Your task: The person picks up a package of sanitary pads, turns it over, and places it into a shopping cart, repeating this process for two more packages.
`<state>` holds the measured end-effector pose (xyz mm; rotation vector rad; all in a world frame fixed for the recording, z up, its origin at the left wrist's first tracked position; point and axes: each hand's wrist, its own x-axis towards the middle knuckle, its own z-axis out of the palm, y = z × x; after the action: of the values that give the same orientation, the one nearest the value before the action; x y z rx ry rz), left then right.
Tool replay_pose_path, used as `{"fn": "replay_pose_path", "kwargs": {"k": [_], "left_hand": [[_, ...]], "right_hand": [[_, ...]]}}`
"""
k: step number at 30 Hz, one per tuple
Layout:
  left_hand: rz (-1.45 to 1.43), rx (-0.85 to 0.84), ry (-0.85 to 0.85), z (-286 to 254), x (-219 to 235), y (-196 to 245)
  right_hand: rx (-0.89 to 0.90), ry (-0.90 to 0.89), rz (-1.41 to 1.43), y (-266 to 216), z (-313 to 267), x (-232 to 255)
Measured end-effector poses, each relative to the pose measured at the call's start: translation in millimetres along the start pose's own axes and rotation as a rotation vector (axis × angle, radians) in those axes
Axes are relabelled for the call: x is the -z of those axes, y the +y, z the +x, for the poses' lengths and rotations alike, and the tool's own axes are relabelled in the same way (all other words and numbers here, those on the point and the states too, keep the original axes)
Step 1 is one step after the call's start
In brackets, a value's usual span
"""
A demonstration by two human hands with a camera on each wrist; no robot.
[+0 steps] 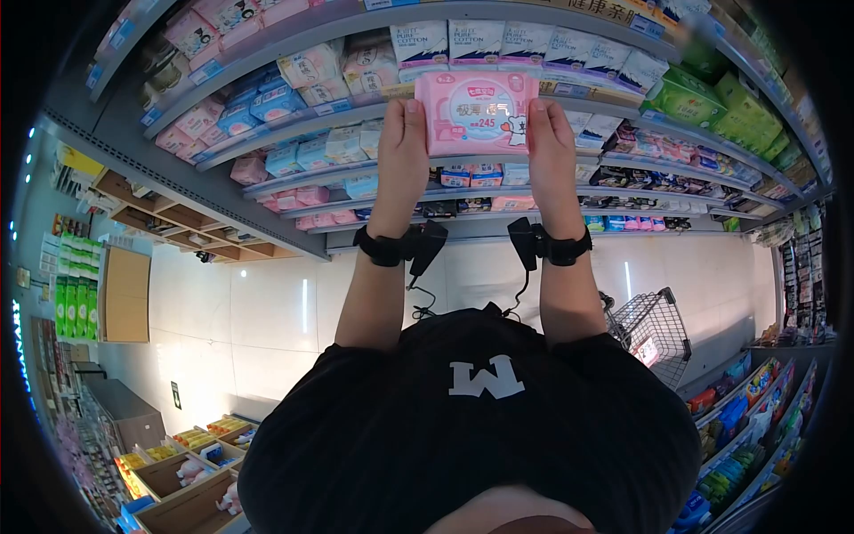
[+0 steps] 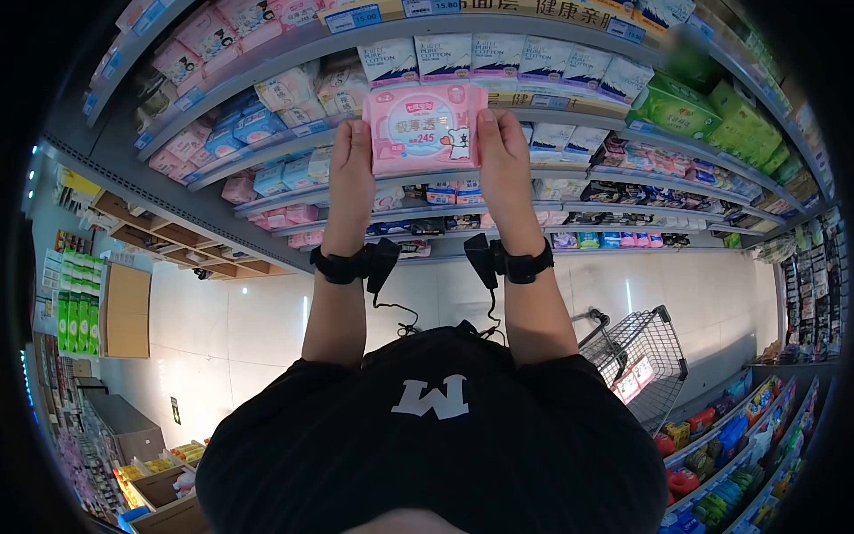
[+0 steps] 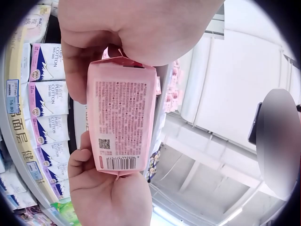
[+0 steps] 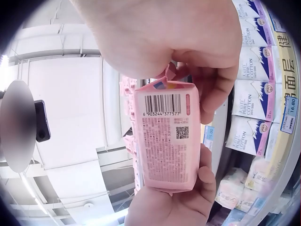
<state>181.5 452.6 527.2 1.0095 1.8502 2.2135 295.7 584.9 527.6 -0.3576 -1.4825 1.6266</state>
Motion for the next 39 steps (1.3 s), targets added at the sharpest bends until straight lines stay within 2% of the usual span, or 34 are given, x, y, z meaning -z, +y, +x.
{"fn": "replay_pose_path", "kwargs": {"k": [5,8,17,25,27,39], "left_hand": [[-0.118,0.115,-0.028,1.4,5.5,1.4],[-0.183,0.123,-0.018,2.0,4.8,-6.1],[-0.153,0.200,-0.024,-4.5,6.7,5.3],[-0.179,0.182,0.000,-8.0,7.0,2.2],[-0.177,0.180,0.004,-8.4,7.6,2.6],[-0.199,0.126,0.012,-8.4,4.6,-2.5]], "right_hand": [[0.003,-0.010,0.080,0.3,-0.2,-4.8],[0.042,-0.032,0.067,3.6,-0.4,-2.8],[0.101,-0.037,0.040,2.8,-5.7,-8.7],[0.124,-0.088,0.051,-4.6,-10.3,-7.7],[0.055,-0.156,0.039,-5.6,-11.5,-5.4],[0.111,-0.074,0.053,-1.9,-12.6,-8.6]]}}
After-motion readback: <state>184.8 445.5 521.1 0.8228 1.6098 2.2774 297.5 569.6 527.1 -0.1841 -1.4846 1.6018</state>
